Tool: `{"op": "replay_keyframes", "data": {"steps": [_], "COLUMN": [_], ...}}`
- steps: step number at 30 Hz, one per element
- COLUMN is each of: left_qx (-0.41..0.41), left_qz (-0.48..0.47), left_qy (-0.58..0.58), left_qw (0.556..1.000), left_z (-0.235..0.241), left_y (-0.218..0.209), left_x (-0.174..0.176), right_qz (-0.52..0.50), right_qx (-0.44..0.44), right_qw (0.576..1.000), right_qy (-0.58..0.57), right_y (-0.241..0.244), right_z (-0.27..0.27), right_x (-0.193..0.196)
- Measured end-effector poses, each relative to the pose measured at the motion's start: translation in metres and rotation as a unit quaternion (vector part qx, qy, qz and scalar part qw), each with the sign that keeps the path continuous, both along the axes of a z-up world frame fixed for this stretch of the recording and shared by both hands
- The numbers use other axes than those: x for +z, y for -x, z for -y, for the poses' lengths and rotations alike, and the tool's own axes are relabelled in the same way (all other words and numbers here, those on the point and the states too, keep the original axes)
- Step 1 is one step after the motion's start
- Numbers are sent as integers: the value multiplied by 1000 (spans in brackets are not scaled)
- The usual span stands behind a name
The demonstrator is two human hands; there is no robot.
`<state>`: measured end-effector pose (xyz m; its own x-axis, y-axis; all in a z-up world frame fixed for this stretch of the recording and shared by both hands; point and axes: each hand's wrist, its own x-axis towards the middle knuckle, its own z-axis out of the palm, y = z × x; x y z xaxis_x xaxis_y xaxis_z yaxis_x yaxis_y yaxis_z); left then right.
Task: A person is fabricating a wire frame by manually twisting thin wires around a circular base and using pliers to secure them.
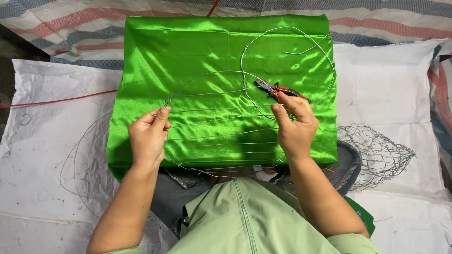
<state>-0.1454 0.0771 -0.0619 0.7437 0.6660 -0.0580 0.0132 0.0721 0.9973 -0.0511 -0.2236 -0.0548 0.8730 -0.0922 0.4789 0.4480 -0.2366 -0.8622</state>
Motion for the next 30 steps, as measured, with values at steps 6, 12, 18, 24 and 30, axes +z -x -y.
{"op": "replay_keyframes", "data": {"steps": [6,12,18,24,30], "left_qx": [-3,-120,-186,-263,-236], "left_qz": [3,-5,-45,-3,-5], "left_qy": [-9,34,87,111,120], "left_qw": [1000,992,978,958,964], "left_z": [6,-13,-15,-19,-9], "left_y": [8,23,28,37,38], "left_x": [7,-2,8,13,6], "right_qz": [-131,-254,-288,-261,-245], "right_qx": [25,86,87,75,72], "right_qw": [979,944,939,953,957], "right_qy": [-153,-192,-164,-132,-136], "right_y": [-9,-17,-28,-33,-36], "right_z": [5,21,32,37,39], "right_x": [-17,-24,-35,-34,-40]}}
